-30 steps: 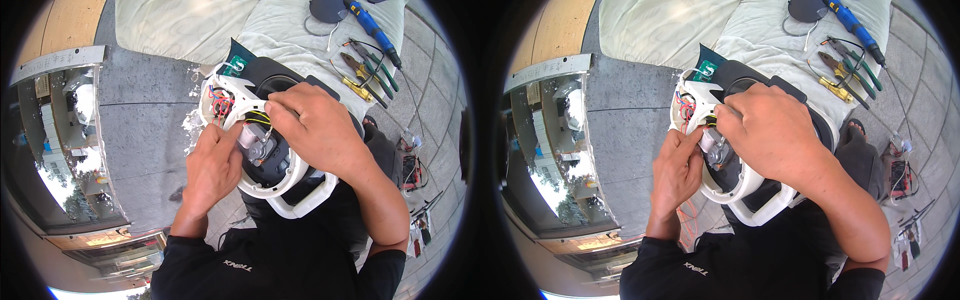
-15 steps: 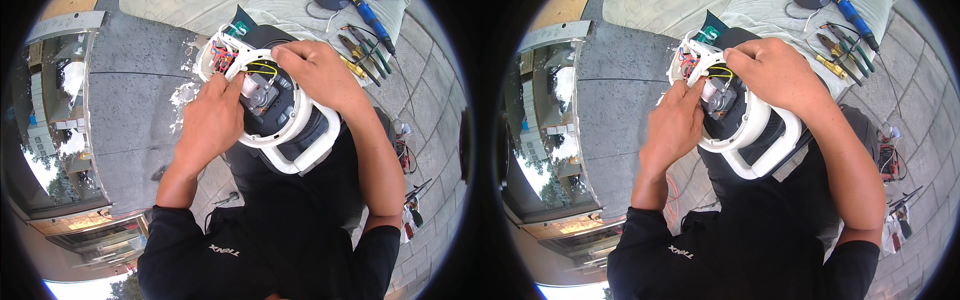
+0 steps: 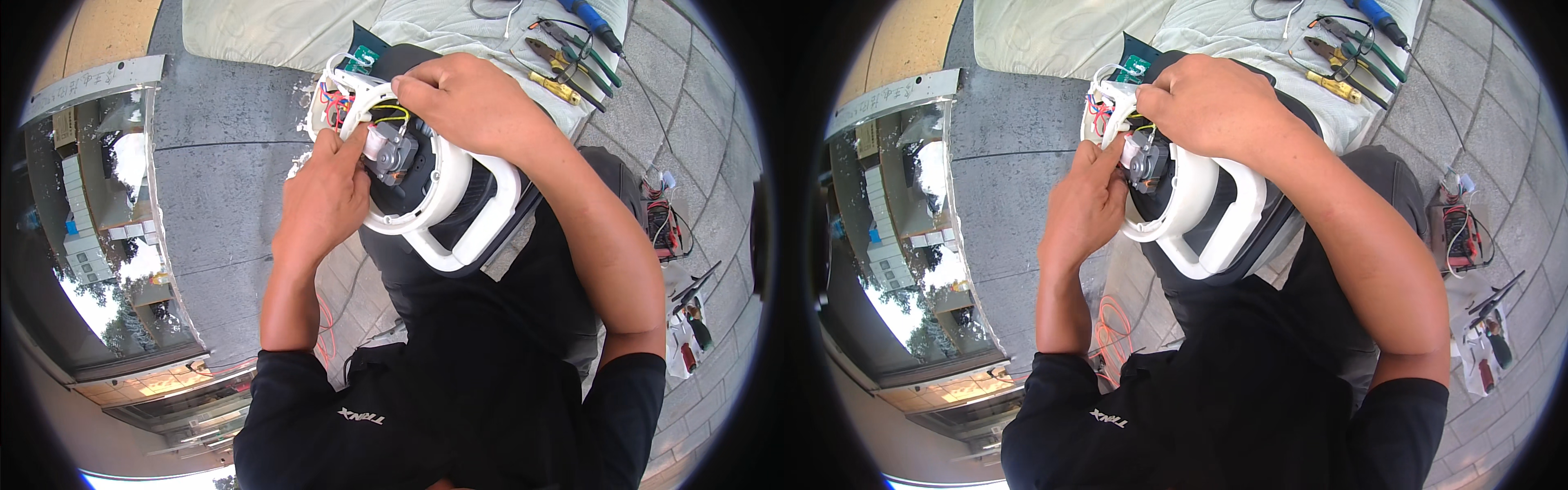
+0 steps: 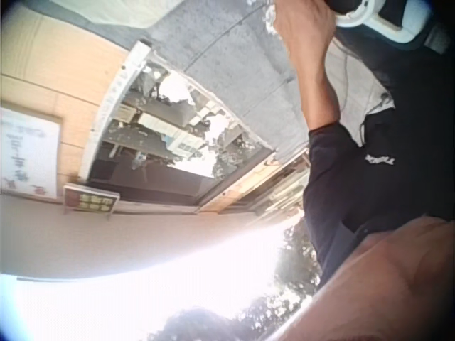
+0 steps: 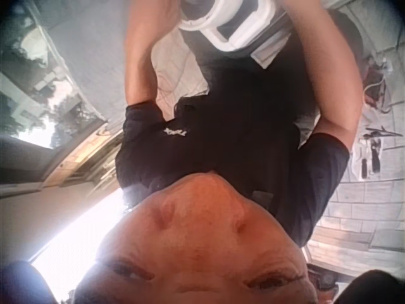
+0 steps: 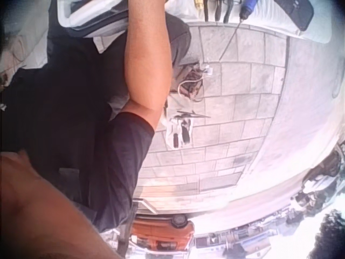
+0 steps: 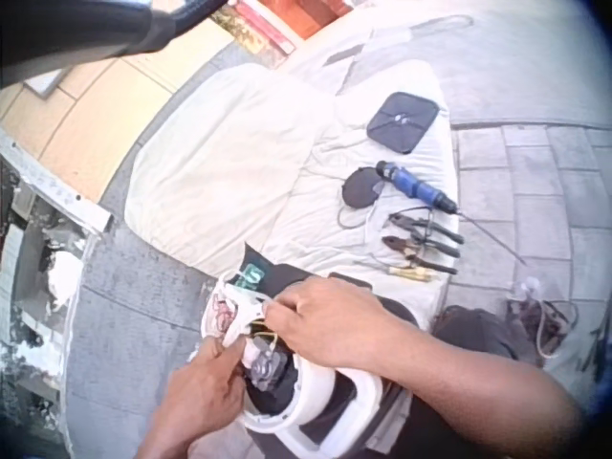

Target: The person holds a disassembled white plastic device with exposed wires and a motor, repeatedly rotating and repositioning it to inspect internal components. They manipulate wires and small parts with both hands while seated on a white sheet outdoors.

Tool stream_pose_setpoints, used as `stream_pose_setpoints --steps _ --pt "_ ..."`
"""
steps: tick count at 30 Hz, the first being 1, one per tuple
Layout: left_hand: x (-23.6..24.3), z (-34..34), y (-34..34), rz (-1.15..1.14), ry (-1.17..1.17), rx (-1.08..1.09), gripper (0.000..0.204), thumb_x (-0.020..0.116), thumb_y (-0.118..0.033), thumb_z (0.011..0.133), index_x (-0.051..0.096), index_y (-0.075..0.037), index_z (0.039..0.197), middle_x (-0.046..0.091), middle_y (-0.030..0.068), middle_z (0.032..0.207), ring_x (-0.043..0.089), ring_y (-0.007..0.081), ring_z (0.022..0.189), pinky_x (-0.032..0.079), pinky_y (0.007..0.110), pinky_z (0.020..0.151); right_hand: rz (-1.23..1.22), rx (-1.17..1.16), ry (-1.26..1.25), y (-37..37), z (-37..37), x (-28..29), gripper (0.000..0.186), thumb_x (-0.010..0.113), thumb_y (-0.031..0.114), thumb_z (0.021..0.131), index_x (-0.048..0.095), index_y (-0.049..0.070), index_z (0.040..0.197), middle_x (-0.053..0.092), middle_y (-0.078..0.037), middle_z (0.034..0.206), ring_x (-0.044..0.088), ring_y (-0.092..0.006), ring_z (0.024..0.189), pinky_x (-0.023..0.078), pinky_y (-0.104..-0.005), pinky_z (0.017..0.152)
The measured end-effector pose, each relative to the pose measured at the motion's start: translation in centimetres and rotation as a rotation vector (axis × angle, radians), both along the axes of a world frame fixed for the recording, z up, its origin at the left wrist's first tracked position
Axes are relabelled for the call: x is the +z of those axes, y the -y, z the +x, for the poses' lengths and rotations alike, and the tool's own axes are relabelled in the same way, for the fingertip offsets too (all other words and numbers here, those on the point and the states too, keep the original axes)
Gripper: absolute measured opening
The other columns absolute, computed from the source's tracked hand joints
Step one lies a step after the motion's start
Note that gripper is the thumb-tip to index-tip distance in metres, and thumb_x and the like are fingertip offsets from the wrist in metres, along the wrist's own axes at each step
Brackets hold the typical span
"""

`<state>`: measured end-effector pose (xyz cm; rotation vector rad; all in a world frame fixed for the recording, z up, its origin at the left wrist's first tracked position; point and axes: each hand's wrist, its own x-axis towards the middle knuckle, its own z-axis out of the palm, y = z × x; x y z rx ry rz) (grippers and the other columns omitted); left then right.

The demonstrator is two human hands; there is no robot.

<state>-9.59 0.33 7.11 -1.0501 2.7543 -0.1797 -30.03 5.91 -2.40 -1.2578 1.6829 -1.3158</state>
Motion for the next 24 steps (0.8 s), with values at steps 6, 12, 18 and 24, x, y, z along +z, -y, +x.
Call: stream_pose_setpoints --steps 6,12,18,24 --pt "0.1 -0.6 -0.8 -0.015 0.107 0.057 0.05 0.057 -0.007 0.095 0.059 -0.007 0.145 0.057 0.0159 0.107 0.064 0.0388 0.091 0.052 0.048 0.077 0.042 0.057 -0.021 -1.2 -0.4 1.2 0.048 0.051 0.039 0.1 0.08 0.002 0.095 0.076 -0.02 0.091 0.074 -0.039 0.091 0.058 -0.0481 0.09" --pt "1.2 0.9 1.6 0.188 -0.059 -0.069 0.039 0.056 -0.006 0.104 0.061 -0.003 0.143 0.058 0.0103 0.097 0.065 0.0249 0.083 0.052 0.038 0.071 0.019 0.026 -0.051 -0.7 -0.3 0.9 0.049 0.049 0.035 0.102 0.079 -0.001 0.089 0.076 -0.022 0.092 0.075 -0.0381 0.092 0.058 -0.0489 0.087" --pt "0.3 3.4 2.1 0.508 -0.719 0.398 0.025 0.056 -0.006 0.107 0.062 0.003 0.13 0.064 0.0014 0.088 0.06 0.0067 0.072 0.052 0.022 0.061 -0.113 -0.078 -0.095 -1.2 -0.1 -0.3 0.049 0.051 0.034 0.103 0.078 -0.003 0.087 0.074 -0.022 0.089 0.074 -0.039 0.089 0.058 -0.0498 0.085" --pt "-2.3 5.8 1.4 0.7 -0.992 0.728 0.027 0.063 -0.013 0.106 0.059 0.001 0.128 0.071 0.0071 0.097 0.071 0.0125 0.081 0.059 0.027 0.056 -0.026 0.003 -0.049 -1.0 -0.6 0.5 0.044 0.052 0.035 0.102 0.077 0.0 0.093 0.072 -0.022 0.094 0.069 -0.0421 0.093 0.055 -0.0514 0.086"
